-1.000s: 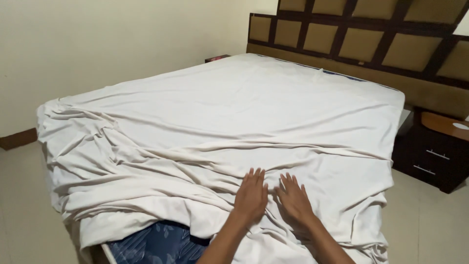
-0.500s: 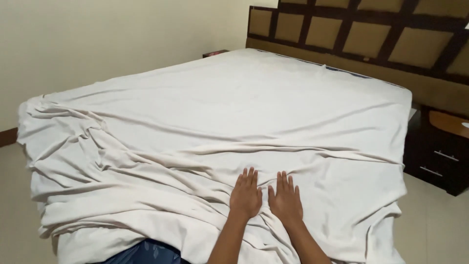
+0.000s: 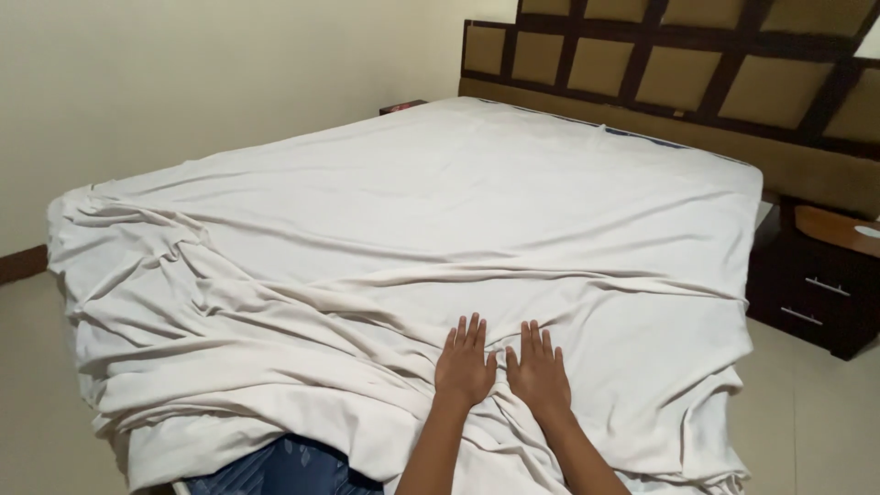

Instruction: The person smooths and spreads a white bedsheet over a mattress with a blue floral pattern. They repeatedly press down on the fabric with both hands to flatten wrinkles and align the sheet across the bed surface.

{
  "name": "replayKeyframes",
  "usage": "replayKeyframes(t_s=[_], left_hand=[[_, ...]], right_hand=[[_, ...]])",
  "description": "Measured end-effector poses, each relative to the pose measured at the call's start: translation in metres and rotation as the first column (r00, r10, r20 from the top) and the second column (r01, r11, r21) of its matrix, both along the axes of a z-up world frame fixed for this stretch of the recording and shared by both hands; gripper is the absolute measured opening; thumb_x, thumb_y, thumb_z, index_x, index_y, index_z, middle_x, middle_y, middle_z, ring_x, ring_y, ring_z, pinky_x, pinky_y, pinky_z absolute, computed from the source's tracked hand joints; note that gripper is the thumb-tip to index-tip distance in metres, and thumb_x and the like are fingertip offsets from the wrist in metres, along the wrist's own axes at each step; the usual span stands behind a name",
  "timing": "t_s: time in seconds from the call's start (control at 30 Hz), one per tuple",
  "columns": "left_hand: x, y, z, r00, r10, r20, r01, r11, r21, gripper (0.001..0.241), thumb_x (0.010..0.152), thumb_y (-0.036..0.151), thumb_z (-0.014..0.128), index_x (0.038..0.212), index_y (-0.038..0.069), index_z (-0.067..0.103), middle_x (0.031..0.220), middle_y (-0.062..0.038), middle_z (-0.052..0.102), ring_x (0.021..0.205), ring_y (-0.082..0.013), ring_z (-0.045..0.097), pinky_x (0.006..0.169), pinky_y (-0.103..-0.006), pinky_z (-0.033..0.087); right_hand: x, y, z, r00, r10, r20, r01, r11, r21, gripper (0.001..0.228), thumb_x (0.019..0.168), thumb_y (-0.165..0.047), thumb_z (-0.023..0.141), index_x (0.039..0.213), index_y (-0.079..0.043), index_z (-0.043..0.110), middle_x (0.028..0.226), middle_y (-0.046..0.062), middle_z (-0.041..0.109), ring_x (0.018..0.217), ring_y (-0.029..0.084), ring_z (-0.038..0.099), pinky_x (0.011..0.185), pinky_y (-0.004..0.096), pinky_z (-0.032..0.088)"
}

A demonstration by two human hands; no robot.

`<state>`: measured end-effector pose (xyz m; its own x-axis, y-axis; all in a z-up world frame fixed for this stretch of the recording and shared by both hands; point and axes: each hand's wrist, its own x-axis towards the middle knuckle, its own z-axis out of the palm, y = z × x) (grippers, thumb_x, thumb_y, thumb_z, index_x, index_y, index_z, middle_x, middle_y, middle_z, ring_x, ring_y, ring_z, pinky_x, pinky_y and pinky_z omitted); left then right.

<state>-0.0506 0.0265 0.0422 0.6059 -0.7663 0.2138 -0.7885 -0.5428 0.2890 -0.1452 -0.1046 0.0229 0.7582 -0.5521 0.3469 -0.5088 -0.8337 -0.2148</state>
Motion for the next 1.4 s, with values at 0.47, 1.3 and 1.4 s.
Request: replayKeyframes(t_s=[0.47,1.3,1.4], left_hand=[[-0.025,0.015,0.009,0.999,0.011,-0.048,-0.009,0.999,0.034,0.072,0.103,0.044,0.032,0.162,0.005,0.017,0.172,-0.010,0.007,0.159,-0.0282,0.003,0.127,-0.0424,0.005],[-0.066,0.048,0.020,0.992,-0.009,-0.125,0.007,1.000,-0.022,0.070,0.104,0.044,0.031,0.160,0.003,0.022,0.171,-0.013,0.014,0.158,-0.0307,0.007,0.127,-0.0431,0.006],[-0.070,0.051,0.013,0.995,-0.016,-0.096,0.013,0.999,-0.033,0.070,0.104,0.043,0.033,0.160,0.001,0.024,0.170,-0.015,0.017,0.158,-0.0329,0.009,0.126,-0.0446,0.007]], right_hand=[[-0.019,0.009,0.005,0.999,0.005,-0.039,-0.004,1.000,0.028,0.073,0.101,-0.050,0.039,0.161,-0.011,0.023,0.168,0.010,0.024,0.154,0.032,0.022,0.121,0.052,0.023],[-0.052,0.034,0.012,0.994,0.002,-0.113,0.002,1.000,0.031,0.074,0.102,-0.054,0.034,0.160,-0.011,0.022,0.169,0.009,0.021,0.155,0.030,0.019,0.123,0.049,0.020],[-0.057,0.039,0.015,0.995,0.007,-0.100,-0.002,0.999,0.050,0.074,0.101,-0.053,0.035,0.160,-0.012,0.022,0.168,0.009,0.022,0.155,0.030,0.020,0.123,0.050,0.019]])
